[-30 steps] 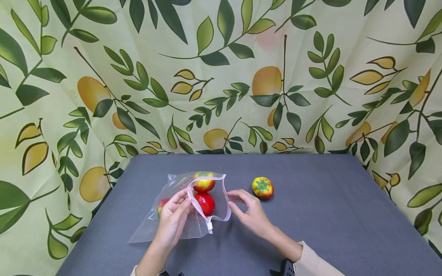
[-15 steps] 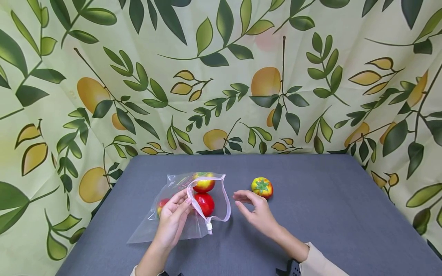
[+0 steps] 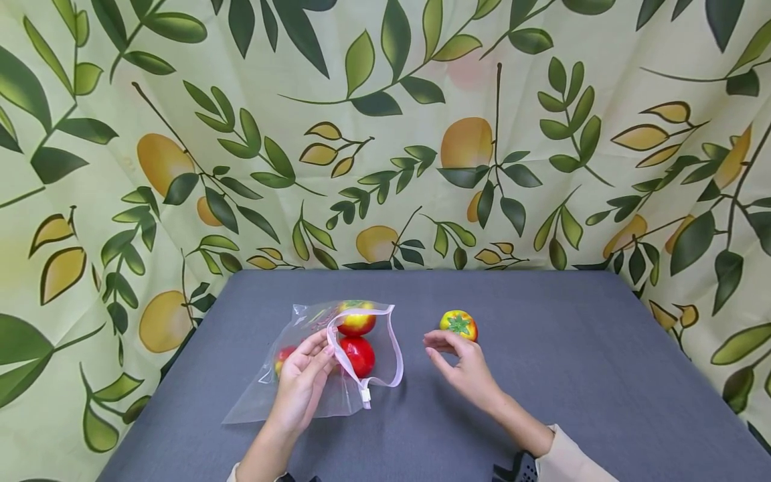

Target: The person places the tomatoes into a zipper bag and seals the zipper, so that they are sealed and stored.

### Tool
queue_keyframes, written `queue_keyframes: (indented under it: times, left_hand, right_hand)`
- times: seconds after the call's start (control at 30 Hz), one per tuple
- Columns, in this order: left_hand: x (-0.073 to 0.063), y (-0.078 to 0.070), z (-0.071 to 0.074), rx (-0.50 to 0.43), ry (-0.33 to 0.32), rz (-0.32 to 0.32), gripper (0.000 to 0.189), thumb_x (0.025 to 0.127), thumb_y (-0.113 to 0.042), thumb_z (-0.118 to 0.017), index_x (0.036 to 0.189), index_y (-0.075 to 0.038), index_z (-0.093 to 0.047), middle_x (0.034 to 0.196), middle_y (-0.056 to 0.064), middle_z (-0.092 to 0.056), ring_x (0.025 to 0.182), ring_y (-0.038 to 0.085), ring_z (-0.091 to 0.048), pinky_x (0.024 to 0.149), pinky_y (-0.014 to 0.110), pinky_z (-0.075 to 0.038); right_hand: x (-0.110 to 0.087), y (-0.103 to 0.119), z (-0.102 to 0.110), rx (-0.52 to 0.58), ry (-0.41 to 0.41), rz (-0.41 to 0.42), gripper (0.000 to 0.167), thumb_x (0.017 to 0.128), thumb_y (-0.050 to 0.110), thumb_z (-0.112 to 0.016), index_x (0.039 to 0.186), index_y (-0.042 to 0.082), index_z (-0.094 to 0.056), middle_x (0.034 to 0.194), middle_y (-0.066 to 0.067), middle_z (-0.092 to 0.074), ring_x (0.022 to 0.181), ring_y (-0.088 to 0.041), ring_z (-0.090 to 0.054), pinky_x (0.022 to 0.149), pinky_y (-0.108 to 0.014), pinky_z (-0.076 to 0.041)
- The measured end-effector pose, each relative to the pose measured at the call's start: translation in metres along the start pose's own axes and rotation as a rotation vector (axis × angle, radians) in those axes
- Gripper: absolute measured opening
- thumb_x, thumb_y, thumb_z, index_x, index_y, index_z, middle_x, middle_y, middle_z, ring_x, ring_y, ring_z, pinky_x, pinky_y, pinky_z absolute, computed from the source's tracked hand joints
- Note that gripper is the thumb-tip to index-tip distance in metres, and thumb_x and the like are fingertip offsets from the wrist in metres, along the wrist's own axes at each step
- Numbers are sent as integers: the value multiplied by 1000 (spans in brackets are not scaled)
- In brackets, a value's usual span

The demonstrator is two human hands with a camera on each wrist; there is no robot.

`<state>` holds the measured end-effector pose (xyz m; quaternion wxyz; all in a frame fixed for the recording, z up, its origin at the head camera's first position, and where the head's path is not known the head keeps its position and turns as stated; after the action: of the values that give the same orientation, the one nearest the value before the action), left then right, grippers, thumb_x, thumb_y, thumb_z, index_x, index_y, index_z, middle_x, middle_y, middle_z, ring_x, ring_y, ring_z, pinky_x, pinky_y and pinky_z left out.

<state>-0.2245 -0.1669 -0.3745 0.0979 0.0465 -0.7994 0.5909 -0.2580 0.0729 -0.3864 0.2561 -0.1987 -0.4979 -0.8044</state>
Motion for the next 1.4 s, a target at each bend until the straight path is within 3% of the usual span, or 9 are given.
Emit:
queue_keyframes:
  times: [0.4, 0.67, 0.8, 0.97, 1.2, 1.4]
  left_hand:
    - [0, 0, 0, -14, 3, -6, 28, 97, -2, -46, 115, -19, -60, 110, -11, -65, 99, 6, -63, 88, 17, -54]
    - [0, -1, -1, -18, 8, -7, 28, 97, -3, -46, 117, -18, -59, 110, -11, -65, 98, 6, -63, 87, 17, -54]
    - [0, -1, -1, -22, 14, -11, 29, 98, -2, -45, 116, -19, -60, 109, -11, -65, 97, 5, -63, 87, 17, -54]
    - [1, -1, -2, -28, 20, -18, 29, 97, -2, -46, 116, -18, -60, 109, -11, -65, 97, 5, -63, 86, 16, -54]
    - [1, 0, -2, -18, 18, -9, 29, 97, -2, -46, 116, -21, -60, 109, -12, -65, 98, 5, -62, 88, 16, -53]
    - [0, 1, -1, 2, 11, 4, 28, 98, -4, -46, 118, -19, -58, 110, -11, -64, 100, 7, -62, 89, 16, -54]
  right_hand:
    - [-1, -6, 11, -17, -53, 29, 22, 78, -7, -71, 99, -3, -67, 90, -13, -74, 83, -3, -68, 73, -34, -60]
    - [1, -12, 23, -13, -119, 3, 25, 73, -11, -73, 95, -1, -68, 89, -15, -72, 81, 4, -65, 73, -14, -55]
    - [3, -14, 27, -23, -132, -6, 23, 73, -9, -74, 94, -2, -67, 89, -16, -71, 80, 3, -65, 71, -15, -55]
    - [4, -17, 32, -42, -146, -25, 22, 75, -4, -75, 96, -3, -67, 92, -15, -70, 82, -9, -69, 75, -17, -57]
    - [3, -22, 38, -34, -198, 2, 26, 71, -9, -77, 95, -5, -66, 92, -18, -69, 88, 8, -62, 78, -11, -54]
    - [2, -32, 42, -93, -225, -30, 31, 69, -6, -80, 97, -3, -67, 93, -16, -69, 86, -2, -67, 75, -11, -54]
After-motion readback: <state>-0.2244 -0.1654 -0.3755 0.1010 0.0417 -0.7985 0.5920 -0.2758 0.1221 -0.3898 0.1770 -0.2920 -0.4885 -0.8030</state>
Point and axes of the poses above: each hand's wrist, its own x-axis towards the middle knuckle, its own z-axis out of the back of the hand, y = z × x, the point moved 9 cm from there along x, towards the middle knuckle
